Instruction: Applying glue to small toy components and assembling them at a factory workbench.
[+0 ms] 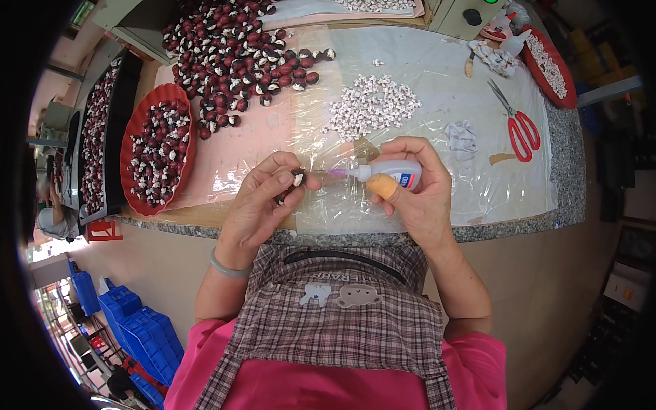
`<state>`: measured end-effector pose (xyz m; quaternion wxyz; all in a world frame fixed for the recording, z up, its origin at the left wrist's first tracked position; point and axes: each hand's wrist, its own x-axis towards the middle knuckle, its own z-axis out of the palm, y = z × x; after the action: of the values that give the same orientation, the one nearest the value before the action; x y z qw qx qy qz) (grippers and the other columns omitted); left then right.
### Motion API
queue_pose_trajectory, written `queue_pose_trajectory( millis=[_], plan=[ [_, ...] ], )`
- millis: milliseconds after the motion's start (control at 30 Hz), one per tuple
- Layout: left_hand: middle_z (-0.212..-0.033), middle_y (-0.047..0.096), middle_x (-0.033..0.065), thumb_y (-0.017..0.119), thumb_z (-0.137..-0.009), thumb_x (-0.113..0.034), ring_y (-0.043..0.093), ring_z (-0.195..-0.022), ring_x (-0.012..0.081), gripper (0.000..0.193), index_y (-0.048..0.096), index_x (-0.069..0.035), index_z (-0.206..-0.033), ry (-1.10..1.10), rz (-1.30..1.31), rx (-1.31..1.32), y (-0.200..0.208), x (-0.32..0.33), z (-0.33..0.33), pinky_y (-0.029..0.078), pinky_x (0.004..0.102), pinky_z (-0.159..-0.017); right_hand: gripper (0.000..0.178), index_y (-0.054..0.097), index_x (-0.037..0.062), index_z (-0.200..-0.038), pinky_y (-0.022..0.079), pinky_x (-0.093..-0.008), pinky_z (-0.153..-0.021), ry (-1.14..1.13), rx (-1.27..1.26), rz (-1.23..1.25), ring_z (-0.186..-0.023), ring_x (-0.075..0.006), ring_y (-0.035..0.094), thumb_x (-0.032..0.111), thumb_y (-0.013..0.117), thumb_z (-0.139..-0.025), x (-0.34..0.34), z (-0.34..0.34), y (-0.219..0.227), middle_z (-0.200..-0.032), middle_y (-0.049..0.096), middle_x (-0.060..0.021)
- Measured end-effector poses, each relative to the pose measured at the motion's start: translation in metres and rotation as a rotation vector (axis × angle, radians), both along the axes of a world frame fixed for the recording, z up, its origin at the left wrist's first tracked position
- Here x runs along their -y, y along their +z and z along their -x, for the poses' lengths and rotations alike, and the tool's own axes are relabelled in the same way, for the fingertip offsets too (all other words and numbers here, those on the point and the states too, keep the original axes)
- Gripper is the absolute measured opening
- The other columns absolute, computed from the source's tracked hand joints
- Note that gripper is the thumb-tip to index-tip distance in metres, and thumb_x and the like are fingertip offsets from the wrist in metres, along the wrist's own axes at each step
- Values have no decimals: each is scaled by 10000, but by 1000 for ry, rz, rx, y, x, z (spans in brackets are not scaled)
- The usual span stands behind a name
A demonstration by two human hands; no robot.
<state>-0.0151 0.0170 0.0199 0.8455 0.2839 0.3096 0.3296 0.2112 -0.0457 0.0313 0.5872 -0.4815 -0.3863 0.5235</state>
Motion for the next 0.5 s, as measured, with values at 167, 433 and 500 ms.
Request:
queue_pose_trajectory(
  millis=[167,433,500],
  plan=[
    [-998,662,108,560,-947,-151,534,-752,60,258,591,-3,-1157,-51,105,-55,11,5,-6,450,144,-642,393,529,2,-1127,472,-179,-517,-77,111,12,-703,-103,617,9,733,-791,3,0,10,-948,636,-98],
    [-970,603,66,596,-930,-163,523,-791,82,268,592,15,-1130,-52,81,99,-7,10,-9,438,144,-636,446,497,12,-1237,406,-172,-496,-94,313,-153,-620,-87,565,138,691,-855,6,6,17,-933,644,-106],
    [-959,597,60,603,-926,-165,526,-791,86,269,594,17,-1125,-54,85,120,-8,10,-9,433,144,-629,447,493,10,-1251,401,-173,-500,-87,329,-175,-624,-84,559,154,676,-869,8,6,19,-930,642,-106]
  ],
)
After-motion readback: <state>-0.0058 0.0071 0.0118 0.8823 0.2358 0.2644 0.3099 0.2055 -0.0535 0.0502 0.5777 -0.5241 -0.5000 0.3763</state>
